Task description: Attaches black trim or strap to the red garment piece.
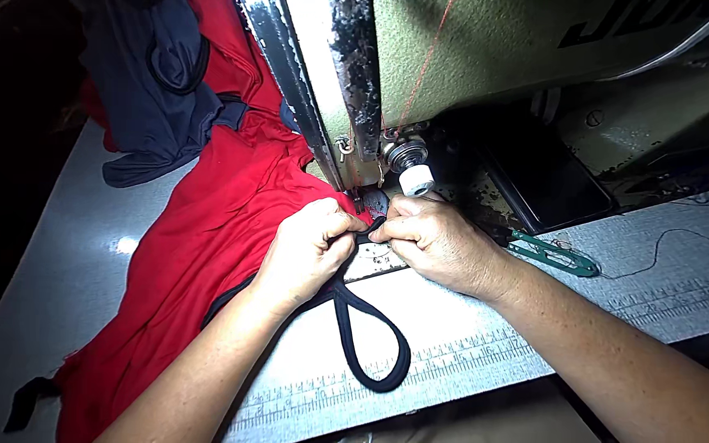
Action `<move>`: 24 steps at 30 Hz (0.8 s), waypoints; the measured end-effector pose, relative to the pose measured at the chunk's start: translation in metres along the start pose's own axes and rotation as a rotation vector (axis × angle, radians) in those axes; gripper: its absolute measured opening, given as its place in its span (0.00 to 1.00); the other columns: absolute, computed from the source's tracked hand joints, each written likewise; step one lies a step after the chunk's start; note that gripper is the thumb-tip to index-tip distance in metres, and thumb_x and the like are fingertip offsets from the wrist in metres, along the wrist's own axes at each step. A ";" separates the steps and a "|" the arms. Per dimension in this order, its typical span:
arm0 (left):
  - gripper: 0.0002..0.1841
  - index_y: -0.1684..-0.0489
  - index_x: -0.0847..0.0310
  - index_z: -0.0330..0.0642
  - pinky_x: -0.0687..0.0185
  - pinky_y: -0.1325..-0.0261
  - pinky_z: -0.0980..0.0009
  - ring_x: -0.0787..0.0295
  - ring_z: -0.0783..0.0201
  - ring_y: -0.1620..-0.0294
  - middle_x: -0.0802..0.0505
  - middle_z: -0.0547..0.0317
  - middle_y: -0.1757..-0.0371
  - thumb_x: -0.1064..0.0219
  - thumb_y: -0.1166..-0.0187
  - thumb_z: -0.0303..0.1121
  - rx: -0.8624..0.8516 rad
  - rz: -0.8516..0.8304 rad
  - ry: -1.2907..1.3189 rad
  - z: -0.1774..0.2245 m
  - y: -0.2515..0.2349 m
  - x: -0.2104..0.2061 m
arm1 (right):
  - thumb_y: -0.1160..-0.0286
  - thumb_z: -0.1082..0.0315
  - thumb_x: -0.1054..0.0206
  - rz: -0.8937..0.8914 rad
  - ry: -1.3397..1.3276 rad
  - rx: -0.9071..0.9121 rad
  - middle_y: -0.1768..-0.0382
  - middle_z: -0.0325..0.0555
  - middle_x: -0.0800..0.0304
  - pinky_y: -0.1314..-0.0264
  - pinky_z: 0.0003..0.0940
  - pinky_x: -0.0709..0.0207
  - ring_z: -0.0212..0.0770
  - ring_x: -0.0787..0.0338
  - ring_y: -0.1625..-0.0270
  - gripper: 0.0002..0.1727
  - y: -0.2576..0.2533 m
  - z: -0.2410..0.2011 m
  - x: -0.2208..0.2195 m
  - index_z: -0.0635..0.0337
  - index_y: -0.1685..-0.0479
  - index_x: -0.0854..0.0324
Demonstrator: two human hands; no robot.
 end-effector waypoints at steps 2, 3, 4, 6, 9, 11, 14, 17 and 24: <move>0.13 0.60 0.04 0.44 0.26 0.55 0.83 0.18 0.78 0.60 0.13 0.68 0.67 0.39 0.28 0.26 0.020 -0.009 0.034 -0.002 -0.001 0.002 | 0.30 0.74 0.38 0.006 -0.008 -0.012 0.68 0.39 0.15 0.47 0.38 0.29 0.36 0.16 0.58 0.15 0.000 0.000 0.001 0.51 0.61 0.03; 0.14 0.60 0.04 0.45 0.26 0.56 0.83 0.18 0.79 0.60 0.13 0.68 0.67 0.39 0.28 0.26 0.026 -0.014 0.045 -0.003 -0.001 0.002 | 0.30 0.74 0.38 0.008 -0.010 -0.015 0.68 0.39 0.15 0.46 0.38 0.28 0.36 0.16 0.58 0.15 0.000 0.000 0.001 0.51 0.61 0.03; 0.14 0.60 0.04 0.45 0.26 0.56 0.84 0.18 0.79 0.60 0.13 0.68 0.67 0.39 0.28 0.26 0.030 -0.017 0.055 -0.003 -0.002 0.003 | 0.30 0.74 0.37 0.008 -0.014 -0.017 0.68 0.39 0.15 0.46 0.37 0.28 0.36 0.16 0.58 0.15 0.000 0.000 0.001 0.52 0.61 0.03; 0.14 0.60 0.04 0.45 0.26 0.57 0.84 0.19 0.79 0.61 0.13 0.68 0.67 0.40 0.28 0.25 0.033 -0.027 0.064 -0.004 -0.002 0.002 | 0.30 0.75 0.38 0.001 -0.022 -0.022 0.67 0.39 0.15 0.47 0.37 0.29 0.35 0.16 0.57 0.15 0.000 0.001 0.001 0.52 0.61 0.03; 0.14 0.60 0.04 0.45 0.27 0.57 0.84 0.20 0.79 0.61 0.14 0.67 0.67 0.40 0.28 0.25 0.011 -0.031 0.036 -0.001 -0.002 0.001 | 0.32 0.75 0.38 0.007 -0.032 -0.036 0.68 0.38 0.15 0.45 0.37 0.29 0.34 0.17 0.57 0.16 0.000 0.002 0.001 0.51 0.62 0.03; 0.14 0.59 0.04 0.45 0.27 0.55 0.83 0.19 0.77 0.60 0.14 0.67 0.67 0.39 0.28 0.27 -0.013 -0.029 -0.003 0.002 -0.001 0.001 | 0.32 0.75 0.39 0.009 -0.045 -0.044 0.68 0.38 0.16 0.44 0.37 0.29 0.34 0.16 0.57 0.15 0.000 0.003 0.000 0.52 0.63 0.04; 0.13 0.58 0.03 0.46 0.28 0.55 0.82 0.21 0.75 0.59 0.16 0.67 0.67 0.37 0.27 0.30 -0.032 -0.034 -0.016 0.004 0.000 -0.001 | 0.32 0.73 0.37 0.033 -0.057 -0.090 0.70 0.38 0.18 0.52 0.35 0.28 0.34 0.18 0.62 0.10 -0.001 0.006 0.003 0.55 0.65 0.09; 0.12 0.58 0.04 0.46 0.27 0.53 0.81 0.20 0.74 0.57 0.15 0.66 0.66 0.36 0.26 0.31 -0.040 -0.029 -0.012 0.003 0.000 -0.001 | 0.32 0.71 0.34 0.111 -0.072 -0.177 0.65 0.38 0.21 0.69 0.23 0.32 0.28 0.25 0.71 0.08 -0.002 0.010 0.010 0.56 0.57 0.14; 0.12 0.58 0.03 0.45 0.28 0.52 0.82 0.20 0.75 0.57 0.14 0.66 0.66 0.35 0.27 0.28 -0.047 -0.027 -0.002 0.005 0.000 0.000 | 0.27 0.73 0.38 0.045 -0.060 -0.118 0.64 0.40 0.16 0.49 0.37 0.24 0.35 0.16 0.59 0.11 -0.003 0.009 0.001 0.55 0.60 0.08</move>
Point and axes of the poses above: each hand's wrist, its own y-axis away from the middle knuckle, its own x-axis out of the back of the hand, z = x × y, the point moved 9 cm from there along -y, towards the middle knuckle
